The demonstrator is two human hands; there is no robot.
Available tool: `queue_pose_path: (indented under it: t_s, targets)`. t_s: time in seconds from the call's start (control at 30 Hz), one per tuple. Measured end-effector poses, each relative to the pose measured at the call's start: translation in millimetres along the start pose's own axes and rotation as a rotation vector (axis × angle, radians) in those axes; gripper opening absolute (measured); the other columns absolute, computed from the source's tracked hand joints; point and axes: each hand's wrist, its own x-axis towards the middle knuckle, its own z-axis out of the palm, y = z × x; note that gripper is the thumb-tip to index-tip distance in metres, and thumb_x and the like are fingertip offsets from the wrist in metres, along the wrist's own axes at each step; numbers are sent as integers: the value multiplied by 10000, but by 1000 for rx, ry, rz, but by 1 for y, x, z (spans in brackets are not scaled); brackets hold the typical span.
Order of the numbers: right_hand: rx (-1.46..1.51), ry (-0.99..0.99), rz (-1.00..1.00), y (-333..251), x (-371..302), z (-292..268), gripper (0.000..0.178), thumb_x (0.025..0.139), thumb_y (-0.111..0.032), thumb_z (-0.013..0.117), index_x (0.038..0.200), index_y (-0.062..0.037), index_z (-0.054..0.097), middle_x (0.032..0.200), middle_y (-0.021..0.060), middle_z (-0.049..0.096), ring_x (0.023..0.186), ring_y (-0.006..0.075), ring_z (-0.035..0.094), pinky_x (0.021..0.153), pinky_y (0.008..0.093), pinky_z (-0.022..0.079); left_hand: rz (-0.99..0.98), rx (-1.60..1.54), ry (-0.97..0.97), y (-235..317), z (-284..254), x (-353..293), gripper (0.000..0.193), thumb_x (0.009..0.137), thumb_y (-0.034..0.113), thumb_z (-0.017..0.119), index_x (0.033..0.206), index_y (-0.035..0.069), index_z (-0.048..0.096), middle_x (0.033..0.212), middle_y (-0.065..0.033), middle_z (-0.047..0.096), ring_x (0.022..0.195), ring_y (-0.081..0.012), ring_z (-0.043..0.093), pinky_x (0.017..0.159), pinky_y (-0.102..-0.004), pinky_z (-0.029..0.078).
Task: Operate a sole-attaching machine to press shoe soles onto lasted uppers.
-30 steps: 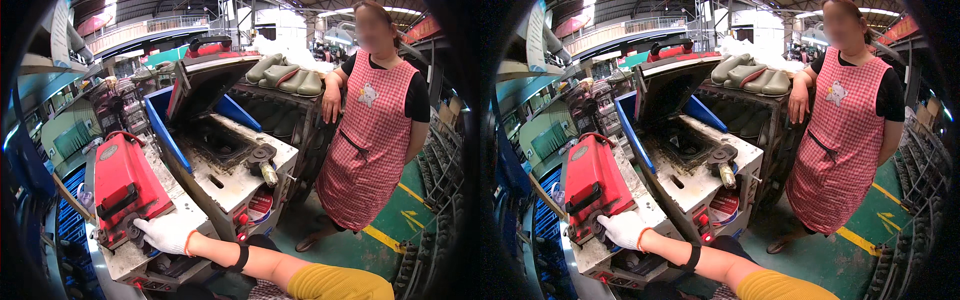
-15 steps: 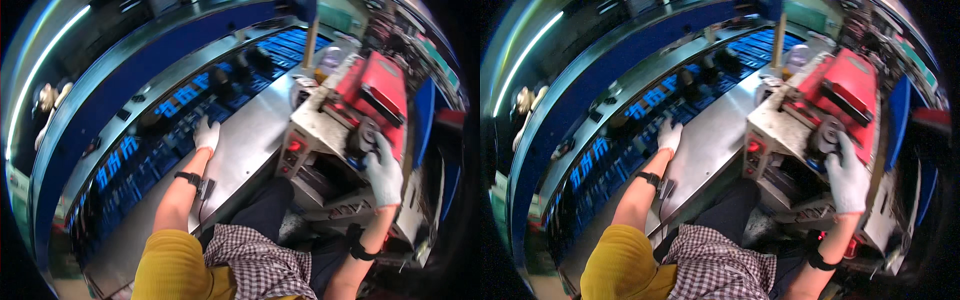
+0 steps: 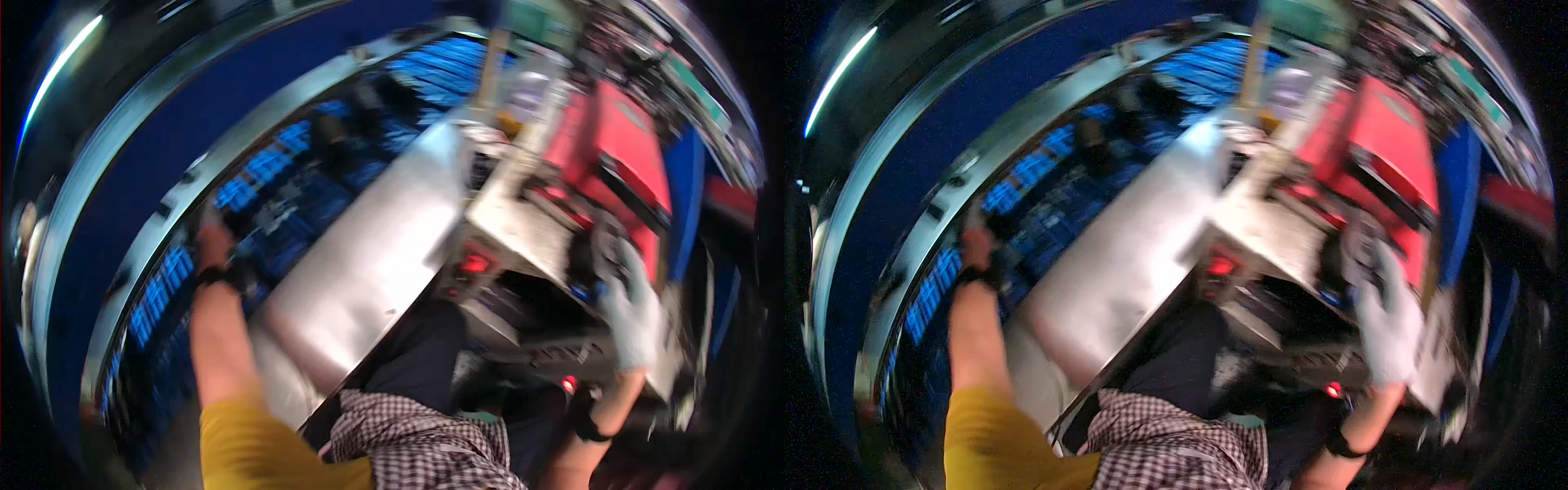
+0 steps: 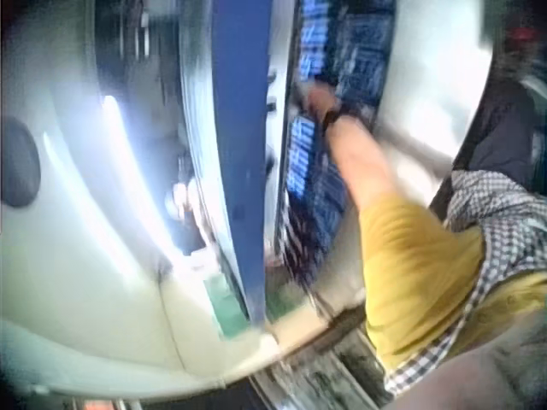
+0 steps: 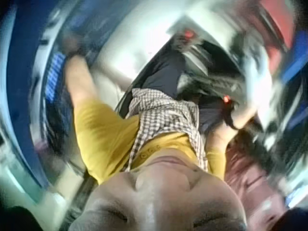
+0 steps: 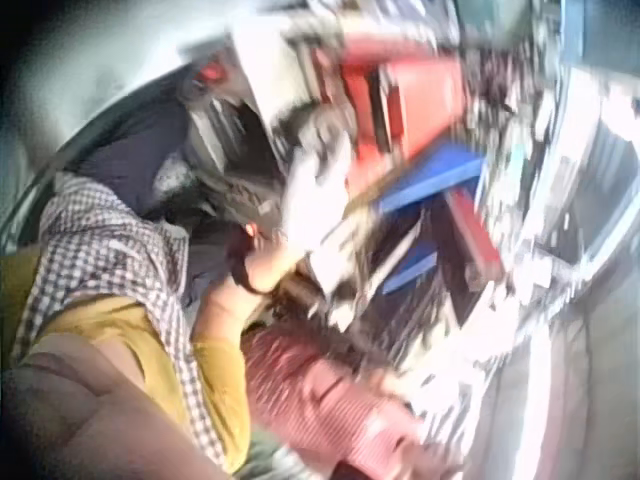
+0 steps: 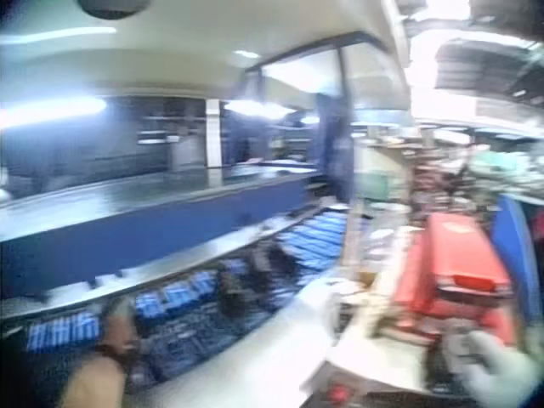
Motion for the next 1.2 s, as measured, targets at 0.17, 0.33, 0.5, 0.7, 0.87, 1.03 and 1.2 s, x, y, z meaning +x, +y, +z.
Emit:
queue_pose_path:
  t_s: [0.17, 0.33, 0.5, 0.7, 0.87, 1.03, 1.2]
  targets:
    - [-94, 114, -111, -32, 5, 19, 432, 918, -276, 690, 1334, -166, 717, 920, 136, 775, 802, 374, 751, 748, 510, 582, -65, -176, -293, -199, -47, 40, 612, 1039, 325, 628, 1553, 13, 511, 1493, -279, 601, 1366, -444, 584, 1148, -496, 477]
    - [-128, 56, 34, -46, 1, 36, 483, 960, -250, 609, 1422, -113, 611, 922, 172, 757, 801, 367, 740, 721, 496, 567, -57, -419, 17, -64, 60, -19, 523, 961, 338, 659, 1377, 22, 647, 1406, -189, 670, 1314, -381, 613, 1132, -564, 477]
    - [-84, -24, 96, -65, -4, 25, 480, 972, -267, 588, 1424, -107, 611, 964, 161, 742, 869, 351, 731, 752, 482, 568, -607, -1177, -5, -50, 3, -35, 573, 867, 334, 717, 1293, -45, 656, 1350, -290, 643, 1199, -510, 626, 930, -763, 530]
    - [45, 416, -284, -71, -18, 32, 433, 938, -160, 670, 1367, -104, 653, 1154, 150, 685, 1096, 351, 663, 931, 478, 537, -499, -2372, -797, 178, -143, -35, 671, 865, 309, 656, 1476, 42, 586, 1524, -292, 548, 1372, -573, 519, 1085, -790, 450]
    - [908, -264, -211, -102, -62, 20, 822, 1021, -256, 636, 1697, -32, 225, 1695, 246, 309, 1573, 368, 333, 1290, 431, 286, -628, -2183, -428, 295, -141, -18, 698, 889, 305, 659, 1534, 71, 529, 1532, -259, 561, 1415, -468, 521, 1107, -692, 477]
    - [1061, -48, -29, -74, -84, -26, 1074, 1030, -492, 609, 1722, 12, -40, 1816, 195, 19, 1677, 289, 69, 1335, 406, 176, 104, -1934, -948, 481, -204, -20, 806, 1019, 364, 581, 1679, -14, 315, 1637, -161, 476, 1449, -253, 527, 1217, -402, 420]
    - [1170, 217, 206, 34, -96, -140, 946, 963, -340, 694, 1691, 57, 237, 1696, 192, 395, 1529, 245, 440, 1245, 371, 378, 787, -1786, -865, 623, -242, 20, 983, 1017, 368, 677, 1729, 1, 106, 1757, -264, 236, 1650, -328, 226, 1329, -432, 178]
